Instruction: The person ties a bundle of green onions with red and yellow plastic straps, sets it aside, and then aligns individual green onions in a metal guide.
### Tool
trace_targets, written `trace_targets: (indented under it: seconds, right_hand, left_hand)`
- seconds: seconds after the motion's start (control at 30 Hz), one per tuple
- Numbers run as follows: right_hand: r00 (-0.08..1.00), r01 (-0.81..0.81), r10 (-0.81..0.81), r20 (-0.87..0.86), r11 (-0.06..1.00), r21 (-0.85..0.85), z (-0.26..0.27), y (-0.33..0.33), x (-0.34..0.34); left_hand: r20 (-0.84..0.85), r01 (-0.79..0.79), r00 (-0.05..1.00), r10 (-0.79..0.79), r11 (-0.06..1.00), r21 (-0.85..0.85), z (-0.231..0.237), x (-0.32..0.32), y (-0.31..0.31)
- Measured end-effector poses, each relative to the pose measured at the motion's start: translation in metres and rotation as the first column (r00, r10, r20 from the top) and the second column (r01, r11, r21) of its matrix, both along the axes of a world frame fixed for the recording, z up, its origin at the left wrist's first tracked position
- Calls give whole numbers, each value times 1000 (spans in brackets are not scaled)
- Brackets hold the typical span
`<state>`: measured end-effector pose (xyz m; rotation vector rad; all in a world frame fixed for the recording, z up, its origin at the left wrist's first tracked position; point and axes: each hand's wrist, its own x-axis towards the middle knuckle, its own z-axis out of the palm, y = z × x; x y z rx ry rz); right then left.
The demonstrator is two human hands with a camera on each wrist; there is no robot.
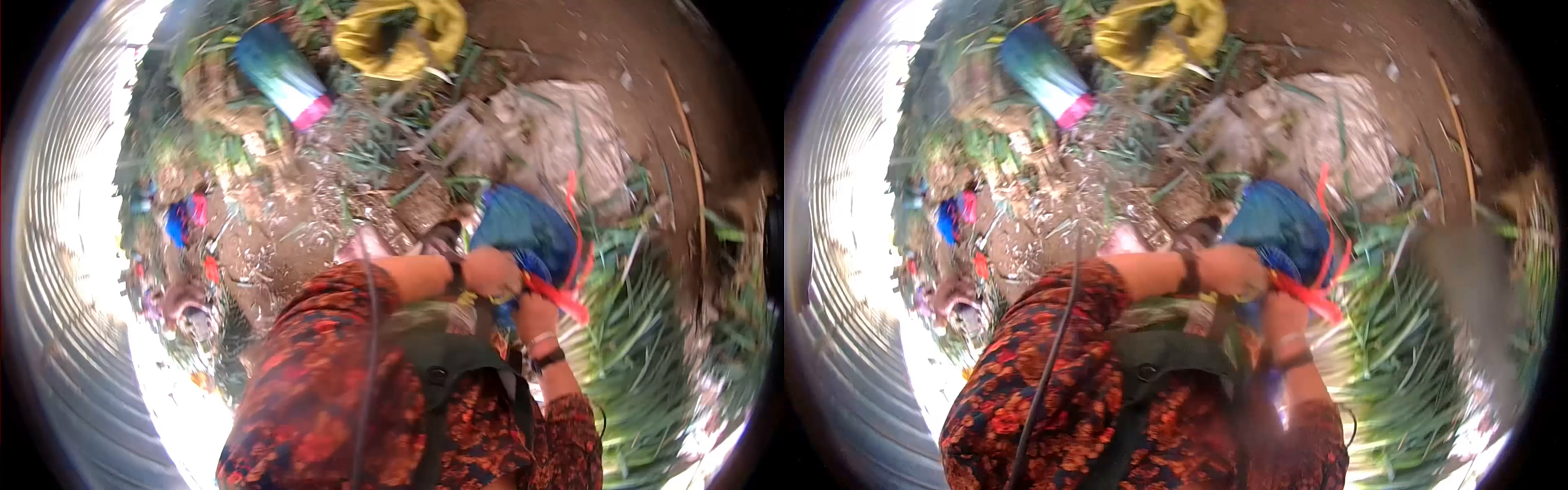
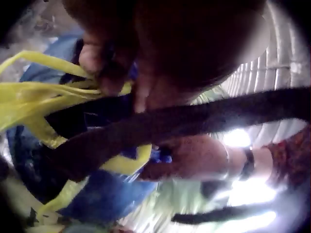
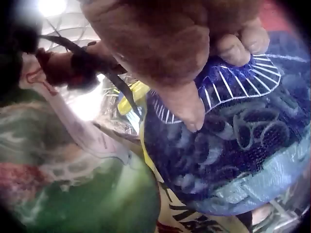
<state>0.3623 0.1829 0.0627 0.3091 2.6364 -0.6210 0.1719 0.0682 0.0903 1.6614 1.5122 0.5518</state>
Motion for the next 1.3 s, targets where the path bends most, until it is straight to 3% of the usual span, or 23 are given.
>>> trace_targets:
  seconds: [0.03,0.07,0.17,0.33,0.4,0.5,0.53,0.57,0.6,0.63,0.67,0.77,0.9,1.0,1.07,1.17,1.23,1.3]
  right_hand:
    - [980,11,-5,199,1000,-28,3,-2,0]
    - [972,14,-6,234,999,-35,11,-6,2]
    - [946,43,-25,324,998,-49,25,-11,-3]
    - [967,172,-145,210,978,-117,29,-13,-31]
    - [975,132,-107,193,984,-119,27,-6,-42]
    - [957,285,-267,108,933,-219,58,-5,-89]
    - [959,275,-249,136,932,-234,55,0,-92]
    - [971,237,-232,52,940,-245,53,-1,-95]
    - [977,197,-211,-32,947,-254,53,-3,-99]
    - [974,154,-190,-119,953,-262,51,-4,-103]
    - [989,133,-146,-26,951,-279,49,-2,-102]
    - [991,113,-107,79,991,-77,57,-13,-108]
    - [978,148,-139,158,988,-49,0,-2,-72]
    - [930,1,-9,369,1000,24,-5,4,-64]
    - [963,175,-157,220,983,-61,-42,12,-31]
    - [972,136,-122,199,989,-58,24,-16,-62]
    - [964,230,-209,162,966,-119,43,-27,-57]
    - [930,347,-306,205,914,-209,106,-60,-87]
  left_hand:
    - [-19,67,998,-68,996,-65,10,0,5]
    - [-23,133,990,-137,983,-125,19,2,8]
    - [58,136,990,-130,985,-108,17,2,1]
    - [41,-95,995,92,993,66,6,-9,-18]
    - [-62,-89,994,92,995,48,13,-27,-15]
    - [-186,-69,979,79,996,59,17,-49,-10]
    - [-193,-95,975,111,991,92,6,-50,-8]
    - [-210,-114,968,140,985,128,-2,-54,-5]
    - [-184,-210,959,214,977,44,-2,-57,-2]
    - [-161,-178,969,187,982,70,-1,-65,-2]
    - [-138,-145,978,157,985,94,-1,-73,-3]
    - [-68,-115,990,122,988,103,-5,-76,-5]
    - [-89,56,995,-37,973,225,-20,-62,1]
    - [-97,-80,990,101,978,194,-44,-27,5]
    - [-123,-123,983,136,987,106,-39,-23,3]
    - [-120,-98,989,82,987,-131,17,-38,-11]
    - [-104,-106,992,76,942,-319,59,-46,-27]
    - [-66,-165,986,152,939,-301,76,-43,-45]
